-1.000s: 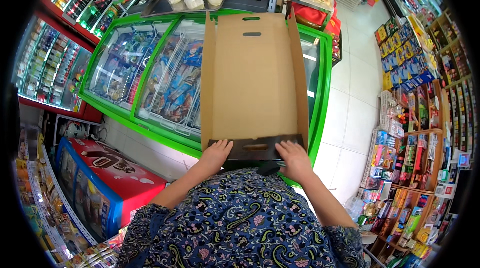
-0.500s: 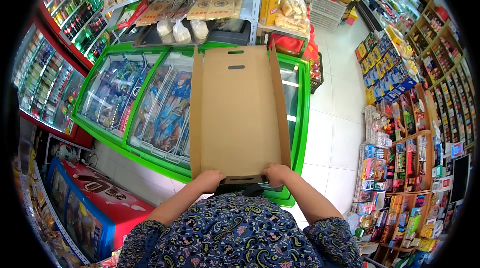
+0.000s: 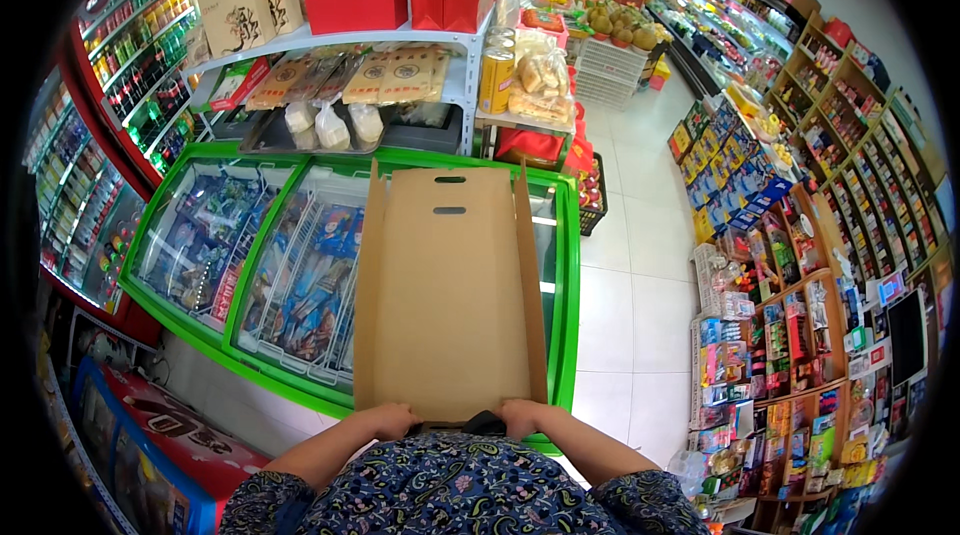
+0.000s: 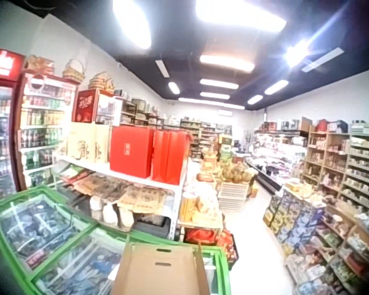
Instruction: The person walks through a small grocery store, retrieves a stack of flat cardboard pieces, and assembles them into open-top boxes. They fold the sides and tuck the flaps to form the box structure, repeating the process for several units.
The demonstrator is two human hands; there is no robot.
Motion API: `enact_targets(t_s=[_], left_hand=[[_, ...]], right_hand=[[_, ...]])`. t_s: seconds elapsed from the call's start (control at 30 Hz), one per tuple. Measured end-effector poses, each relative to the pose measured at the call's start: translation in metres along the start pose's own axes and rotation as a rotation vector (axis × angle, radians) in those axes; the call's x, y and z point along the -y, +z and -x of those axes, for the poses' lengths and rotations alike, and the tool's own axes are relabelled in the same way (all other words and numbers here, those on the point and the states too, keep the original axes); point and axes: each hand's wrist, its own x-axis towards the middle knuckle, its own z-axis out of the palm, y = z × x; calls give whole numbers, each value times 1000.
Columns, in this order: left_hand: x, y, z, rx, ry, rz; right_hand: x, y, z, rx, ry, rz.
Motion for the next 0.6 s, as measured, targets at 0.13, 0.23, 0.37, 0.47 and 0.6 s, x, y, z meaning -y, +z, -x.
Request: enact_targets(t_s=[0.13,0.23,0.37,0.47,0.6], left_hand=[[14,-3,-4,111,54,27],[17,-7,-5,224,79,201],[35,9,-11,220,171,283],[33,5,-21,211,179,283],[41,25,-33,179,215,370]], right_hand=[[-1,-15,7,102,-30,-167],[-3,-11,6,178,64,-269],[-13,-5,-2,266,55,-406],[-29,-2,-20,326,83,-704],[54,-17,-20,159,173,-927]])
